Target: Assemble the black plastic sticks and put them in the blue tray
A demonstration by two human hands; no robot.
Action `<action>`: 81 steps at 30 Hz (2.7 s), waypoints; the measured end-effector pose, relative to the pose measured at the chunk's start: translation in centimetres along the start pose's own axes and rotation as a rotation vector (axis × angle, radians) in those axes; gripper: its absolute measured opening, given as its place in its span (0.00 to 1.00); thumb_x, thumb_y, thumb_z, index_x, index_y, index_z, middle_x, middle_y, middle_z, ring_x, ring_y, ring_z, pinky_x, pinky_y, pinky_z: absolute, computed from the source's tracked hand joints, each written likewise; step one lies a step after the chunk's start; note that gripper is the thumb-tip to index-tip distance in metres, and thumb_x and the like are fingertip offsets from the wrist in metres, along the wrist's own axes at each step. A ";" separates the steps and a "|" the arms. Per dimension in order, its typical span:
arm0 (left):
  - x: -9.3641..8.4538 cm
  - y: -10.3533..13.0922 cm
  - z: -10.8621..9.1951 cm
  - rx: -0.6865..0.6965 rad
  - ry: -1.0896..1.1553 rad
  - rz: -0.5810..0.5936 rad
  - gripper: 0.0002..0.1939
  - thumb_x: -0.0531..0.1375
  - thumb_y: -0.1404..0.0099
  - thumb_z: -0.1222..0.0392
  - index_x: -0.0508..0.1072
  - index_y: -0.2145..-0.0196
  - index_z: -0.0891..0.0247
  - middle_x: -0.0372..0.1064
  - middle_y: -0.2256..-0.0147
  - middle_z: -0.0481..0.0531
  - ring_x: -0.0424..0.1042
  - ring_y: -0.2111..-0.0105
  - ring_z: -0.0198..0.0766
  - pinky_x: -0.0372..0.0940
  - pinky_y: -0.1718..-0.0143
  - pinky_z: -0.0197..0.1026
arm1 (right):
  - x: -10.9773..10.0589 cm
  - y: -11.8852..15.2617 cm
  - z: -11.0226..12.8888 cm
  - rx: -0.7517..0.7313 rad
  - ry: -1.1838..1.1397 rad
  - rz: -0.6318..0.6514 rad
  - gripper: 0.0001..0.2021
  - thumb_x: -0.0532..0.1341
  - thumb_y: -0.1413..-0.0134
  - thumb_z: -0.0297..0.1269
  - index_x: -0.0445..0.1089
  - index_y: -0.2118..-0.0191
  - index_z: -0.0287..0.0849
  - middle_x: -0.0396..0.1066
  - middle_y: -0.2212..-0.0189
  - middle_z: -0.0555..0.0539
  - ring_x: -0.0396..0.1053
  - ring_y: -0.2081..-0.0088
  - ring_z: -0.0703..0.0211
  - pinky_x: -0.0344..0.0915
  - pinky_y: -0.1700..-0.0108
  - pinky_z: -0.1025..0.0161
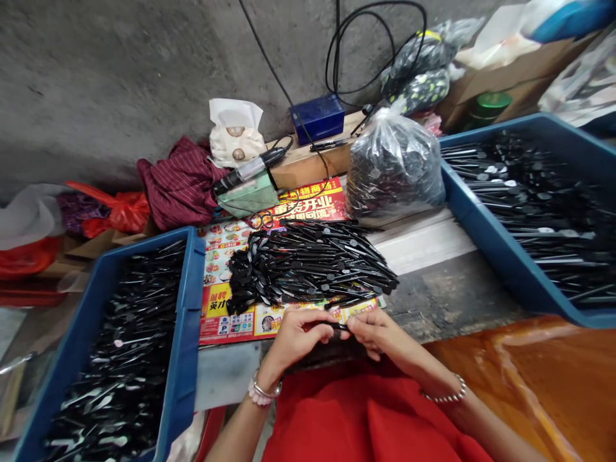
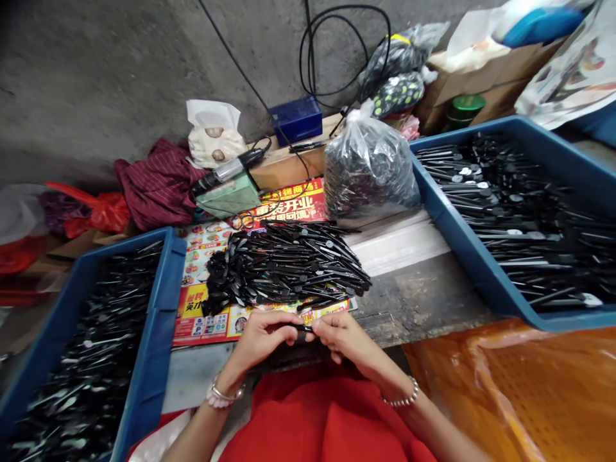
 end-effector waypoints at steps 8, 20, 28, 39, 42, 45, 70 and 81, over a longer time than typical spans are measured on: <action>-0.6 0.1 -1.1 0.115 -0.143 -0.075 0.10 0.60 0.42 0.67 0.81 0.65 0.64 0.76 0.75 0.50 0.70 0.80 0.32 0.65 0.75 0.31 | -0.8 0.0 1.3 -0.165 0.333 -0.097 0.32 0.54 0.46 0.65 0.72 0.71 0.35 0.55 0.83 0.54 0.53 0.85 0.71 0.51 0.84 0.70; -0.7 0.1 -1.5 0.145 -0.250 -0.132 0.10 0.60 0.40 0.68 0.80 0.63 0.61 0.79 0.66 0.50 0.77 0.68 0.36 0.69 0.62 0.34 | -0.1 1.9 5.8 -0.461 0.760 -0.254 0.19 0.52 0.35 0.45 0.74 0.68 0.39 0.73 0.73 0.48 0.68 0.71 0.59 0.62 0.67 0.65; -1.3 -0.1 -2.1 0.156 -0.312 -0.202 0.10 0.61 0.41 0.69 0.80 0.64 0.61 0.79 0.64 0.50 0.77 0.64 0.38 0.69 0.57 0.37 | 1.5 3.6 7.5 -0.791 1.199 -0.360 0.12 0.52 0.34 0.33 0.72 0.54 0.39 0.74 0.66 0.44 0.71 0.66 0.57 0.65 0.64 0.63; -1.3 -0.1 -2.3 0.161 -0.332 -0.241 0.10 0.60 0.40 0.67 0.81 0.64 0.59 0.80 0.66 0.48 0.78 0.66 0.38 0.70 0.58 0.37 | 1.9 4.6 8.1 -0.916 1.225 -0.468 0.10 0.53 0.34 0.31 0.71 0.56 0.38 0.73 0.69 0.46 0.70 0.69 0.61 0.64 0.66 0.65; -1.4 0.2 -2.9 0.211 -0.351 -0.274 0.10 0.60 0.40 0.68 0.80 0.65 0.60 0.79 0.66 0.49 0.77 0.66 0.38 0.70 0.59 0.38 | 2.0 4.7 8.1 -0.923 1.214 -0.483 0.11 0.52 0.34 0.31 0.71 0.55 0.39 0.73 0.69 0.45 0.71 0.69 0.61 0.64 0.66 0.65; -1.3 0.1 -2.9 0.212 -0.339 -0.243 0.10 0.60 0.40 0.68 0.81 0.65 0.59 0.79 0.67 0.49 0.76 0.66 0.38 0.69 0.59 0.38 | 2.4 4.9 8.2 -0.941 1.248 -0.472 0.11 0.52 0.34 0.31 0.72 0.55 0.39 0.73 0.70 0.45 0.70 0.70 0.61 0.64 0.67 0.65; -0.7 1.4 0.5 -0.015 -0.026 -0.288 0.11 0.58 0.36 0.57 0.77 0.69 0.66 0.74 0.74 0.51 0.68 0.82 0.31 0.64 0.79 0.33 | 4.6 6.5 8.3 -1.128 1.349 -0.429 0.08 0.55 0.38 0.24 0.71 0.58 0.35 0.71 0.74 0.45 0.65 0.73 0.61 0.62 0.67 0.63; 0.0 1.1 0.8 -0.074 0.052 -0.133 0.14 0.59 0.36 0.55 0.76 0.72 0.68 0.69 0.79 0.50 0.67 0.80 0.32 0.63 0.79 0.32 | 4.3 6.4 7.9 -1.116 1.353 -0.381 0.08 0.55 0.37 0.27 0.72 0.58 0.37 0.70 0.76 0.47 0.64 0.73 0.61 0.60 0.69 0.64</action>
Point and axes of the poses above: each hand's wrist, its own y-axis away from the middle knuckle, its own x-axis out of the palm, z = x × y, the point moved 10 cm from there along -y, towards the middle knuckle
